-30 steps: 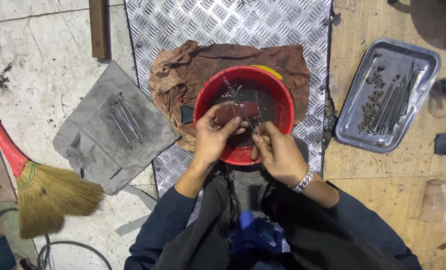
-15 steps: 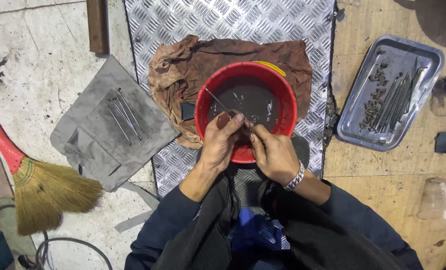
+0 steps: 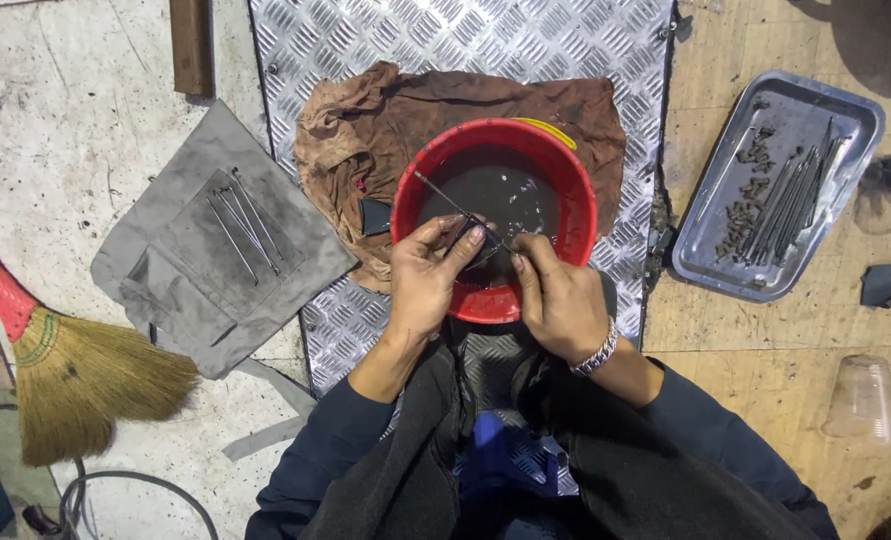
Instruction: Wet sanding a small metal component using sandpaper and a bucket of water in a workshop environment.
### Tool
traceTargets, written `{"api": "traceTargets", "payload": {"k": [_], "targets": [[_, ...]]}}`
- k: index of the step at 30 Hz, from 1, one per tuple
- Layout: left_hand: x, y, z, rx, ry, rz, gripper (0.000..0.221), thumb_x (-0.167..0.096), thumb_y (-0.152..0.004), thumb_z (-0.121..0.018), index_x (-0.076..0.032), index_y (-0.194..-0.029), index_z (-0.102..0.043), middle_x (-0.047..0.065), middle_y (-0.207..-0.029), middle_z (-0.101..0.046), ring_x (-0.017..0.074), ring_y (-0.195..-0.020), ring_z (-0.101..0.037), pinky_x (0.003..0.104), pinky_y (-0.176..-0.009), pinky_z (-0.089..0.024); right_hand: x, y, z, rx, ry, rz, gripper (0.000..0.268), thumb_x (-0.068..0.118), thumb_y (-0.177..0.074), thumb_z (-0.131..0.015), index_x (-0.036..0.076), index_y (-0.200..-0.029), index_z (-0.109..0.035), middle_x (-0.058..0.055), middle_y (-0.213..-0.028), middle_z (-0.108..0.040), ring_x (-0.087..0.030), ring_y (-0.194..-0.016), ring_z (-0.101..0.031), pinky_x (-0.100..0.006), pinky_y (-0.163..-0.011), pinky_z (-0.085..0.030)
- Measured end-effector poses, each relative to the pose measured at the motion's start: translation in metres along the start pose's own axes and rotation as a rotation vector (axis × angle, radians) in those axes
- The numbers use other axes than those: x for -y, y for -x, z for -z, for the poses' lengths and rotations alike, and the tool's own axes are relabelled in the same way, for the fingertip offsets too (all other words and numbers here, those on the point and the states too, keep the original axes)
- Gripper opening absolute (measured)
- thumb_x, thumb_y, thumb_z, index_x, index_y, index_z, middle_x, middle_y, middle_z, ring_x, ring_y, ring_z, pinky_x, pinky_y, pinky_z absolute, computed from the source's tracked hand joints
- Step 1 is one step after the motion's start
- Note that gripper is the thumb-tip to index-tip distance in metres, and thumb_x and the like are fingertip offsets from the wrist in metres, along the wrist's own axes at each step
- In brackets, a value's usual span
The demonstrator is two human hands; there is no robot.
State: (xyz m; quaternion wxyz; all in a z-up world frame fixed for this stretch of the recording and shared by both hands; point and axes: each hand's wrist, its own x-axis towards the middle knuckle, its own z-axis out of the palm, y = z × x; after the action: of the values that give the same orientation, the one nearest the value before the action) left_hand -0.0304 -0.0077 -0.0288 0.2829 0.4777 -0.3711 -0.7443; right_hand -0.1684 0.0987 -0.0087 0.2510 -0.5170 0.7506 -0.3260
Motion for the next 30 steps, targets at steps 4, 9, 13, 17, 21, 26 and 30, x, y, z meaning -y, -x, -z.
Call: {"api": "traceTargets", "payload": {"k": [4, 9, 13, 17, 21, 26, 30], "targets": [[0.002, 0.0, 0.005, -0.033, -0.109, 0.001, 0.017, -0.007, -0.086, -0.083, 0.003, -0.097, -0.074, 0.01, -0.08, -0.071, 0.0119, -0.075, -0.07, 0.026, -0.068, -0.063, -0.004, -0.001, -0.005, -0.035, 0.228, 0.069, 0.013, 0.023, -0.105, -0.055, 0.017, -0.102, -0.066, -0.003, -0.065, -0.068, -0.027, -0.059, -0.071, -0.037, -0.053, -0.055], [-0.004, 0.002, 0.0, -0.077, -0.145, -0.049, 0.017, -0.01, -0.085, -0.084, 0.002, -0.094, -0.076, 0.009, -0.077, -0.071, 0.0104, -0.073, -0.07, 0.024, -0.066, -0.062, 0.0, -0.002, -0.005, -0.101, 0.356, 0.185, 0.013, 0.02, -0.105, -0.056, 0.014, -0.105, -0.068, -0.002, -0.069, -0.06, -0.024, -0.064, -0.069, -0.036, -0.054, -0.055], [-0.009, -0.001, 0.002, -0.094, -0.166, -0.103, 0.015, -0.01, -0.088, -0.082, 0.002, -0.095, -0.076, 0.01, -0.08, -0.073, 0.0113, -0.076, -0.068, 0.024, -0.068, -0.061, -0.008, 0.0, -0.011, -0.106, 0.406, 0.242, 0.016, 0.02, -0.103, -0.054, 0.015, -0.108, -0.069, 0.0, -0.068, -0.06, -0.021, -0.062, -0.068, -0.034, -0.053, -0.055], [-0.01, -0.008, 0.009, -0.099, -0.118, -0.102, 0.017, -0.009, -0.089, -0.081, 0.002, -0.1, -0.074, 0.009, -0.079, -0.073, 0.012, -0.076, -0.071, 0.026, -0.069, -0.063, 0.001, -0.004, -0.002, -0.162, 0.408, 0.277, 0.013, 0.018, -0.102, -0.057, 0.014, -0.095, -0.066, -0.001, -0.063, -0.057, -0.022, -0.06, -0.067, -0.032, -0.057, -0.054], [0.006, 0.008, 0.0, -0.013, -0.138, -0.034, 0.019, -0.008, -0.087, -0.082, 0.004, -0.101, -0.074, 0.01, -0.079, -0.073, 0.0121, -0.077, -0.068, 0.028, -0.07, -0.063, 0.004, -0.002, -0.002, -0.17, 0.316, 0.256, 0.018, 0.02, -0.103, -0.055, 0.015, -0.087, -0.062, -0.002, -0.058, -0.056, -0.023, -0.057, -0.067, -0.031, -0.056, -0.053], [-0.018, 0.0, 0.02, -0.056, -0.246, -0.113, 0.022, -0.015, -0.088, -0.082, 0.001, -0.102, -0.075, 0.01, -0.081, -0.073, 0.0127, -0.079, -0.067, 0.029, -0.07, -0.062, 0.01, 0.001, 0.006, -0.057, 0.007, 0.107, 0.016, 0.014, -0.102, -0.053, 0.011, -0.093, -0.066, -0.007, -0.059, -0.064, -0.032, -0.059, -0.069, -0.037, -0.054, -0.053], [-0.012, 0.019, 0.008, -0.015, -0.2, -0.006, 0.027, -0.013, -0.083, -0.085, 0.004, -0.102, -0.075, 0.012, -0.078, -0.073, 0.0147, -0.074, -0.071, 0.029, -0.068, -0.062, 0.017, 0.004, 0.004, 0.081, -0.397, -0.097, 0.022, 0.009, -0.102, -0.049, 0.005, -0.091, -0.069, -0.015, -0.055, -0.063, -0.021, -0.051, -0.057, -0.035, -0.054, -0.051]]}}
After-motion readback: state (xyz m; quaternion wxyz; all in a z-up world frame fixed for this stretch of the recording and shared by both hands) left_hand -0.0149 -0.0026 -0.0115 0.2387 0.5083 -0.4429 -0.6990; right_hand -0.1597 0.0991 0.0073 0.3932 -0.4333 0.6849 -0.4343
